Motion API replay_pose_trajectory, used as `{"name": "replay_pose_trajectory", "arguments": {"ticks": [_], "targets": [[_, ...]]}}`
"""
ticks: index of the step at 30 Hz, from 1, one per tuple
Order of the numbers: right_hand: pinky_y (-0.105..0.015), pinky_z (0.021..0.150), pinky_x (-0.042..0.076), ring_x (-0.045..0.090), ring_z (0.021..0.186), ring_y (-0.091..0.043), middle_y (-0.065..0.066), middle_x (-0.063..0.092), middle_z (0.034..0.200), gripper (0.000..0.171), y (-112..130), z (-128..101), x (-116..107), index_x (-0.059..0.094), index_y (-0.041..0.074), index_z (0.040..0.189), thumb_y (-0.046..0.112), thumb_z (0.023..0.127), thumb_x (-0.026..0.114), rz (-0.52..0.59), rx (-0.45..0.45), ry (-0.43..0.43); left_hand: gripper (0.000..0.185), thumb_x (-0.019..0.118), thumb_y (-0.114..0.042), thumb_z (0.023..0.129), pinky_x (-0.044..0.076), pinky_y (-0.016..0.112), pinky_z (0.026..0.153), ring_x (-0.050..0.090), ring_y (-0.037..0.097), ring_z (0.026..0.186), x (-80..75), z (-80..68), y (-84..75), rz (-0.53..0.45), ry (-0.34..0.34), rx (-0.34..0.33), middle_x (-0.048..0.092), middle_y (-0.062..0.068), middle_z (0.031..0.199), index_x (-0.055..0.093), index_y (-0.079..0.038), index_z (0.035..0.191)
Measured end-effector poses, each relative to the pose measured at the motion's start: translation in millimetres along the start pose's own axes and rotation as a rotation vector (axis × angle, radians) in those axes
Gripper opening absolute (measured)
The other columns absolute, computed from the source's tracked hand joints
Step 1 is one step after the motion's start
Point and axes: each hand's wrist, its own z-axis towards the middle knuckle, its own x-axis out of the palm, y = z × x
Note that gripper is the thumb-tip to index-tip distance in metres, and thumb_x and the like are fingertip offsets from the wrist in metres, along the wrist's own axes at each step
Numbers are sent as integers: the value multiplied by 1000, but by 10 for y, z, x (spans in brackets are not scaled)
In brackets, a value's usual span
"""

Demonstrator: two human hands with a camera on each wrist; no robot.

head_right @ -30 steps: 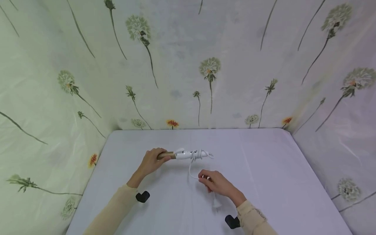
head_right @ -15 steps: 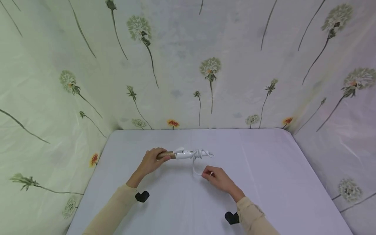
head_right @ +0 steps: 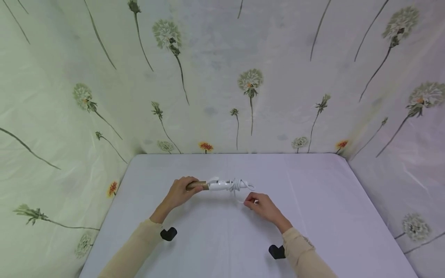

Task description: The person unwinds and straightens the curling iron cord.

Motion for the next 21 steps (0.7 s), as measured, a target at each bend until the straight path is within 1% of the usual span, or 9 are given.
{"name": "replay_pose_trajectory", "arguments": {"ticks": [4,11,17,21], "targets": [[-24,73,49,55,74,-4,3,65,84,12,-20,33,-43,67,17,89,29,91,63,-14,3,-12,38,64,-47,86,33,31,72,53,14,79,-7,-12,-8,-1,-3,3,68,-2,92,66,-16,108],[-24,65,49,56,73,-9,-2,66,86,16,-33,109,-157,66,13,94,29,92,63,16,33,-7,38,65,-47,86,33,30,72,53,12,78,5,-19,17,3,-13,20,69,-3,94,67,-17,108],[-24,64,49,58,74,-8,0,65,86,13,-35,186,-259,63,16,94,28,92,62,-9,-4,-19,38,65,-46,86,34,31,72,54,13,79,18,-20,33,-7,6,11,69,-2,94,67,-17,109],[-25,62,48,54,72,-9,2,62,84,8,-14,215,-293,61,17,90,25,91,64,-38,-19,-30,36,64,-46,86,35,32,72,53,13,78,26,-30,32,-4,7,18,69,-2,93,67,-17,108]]}}
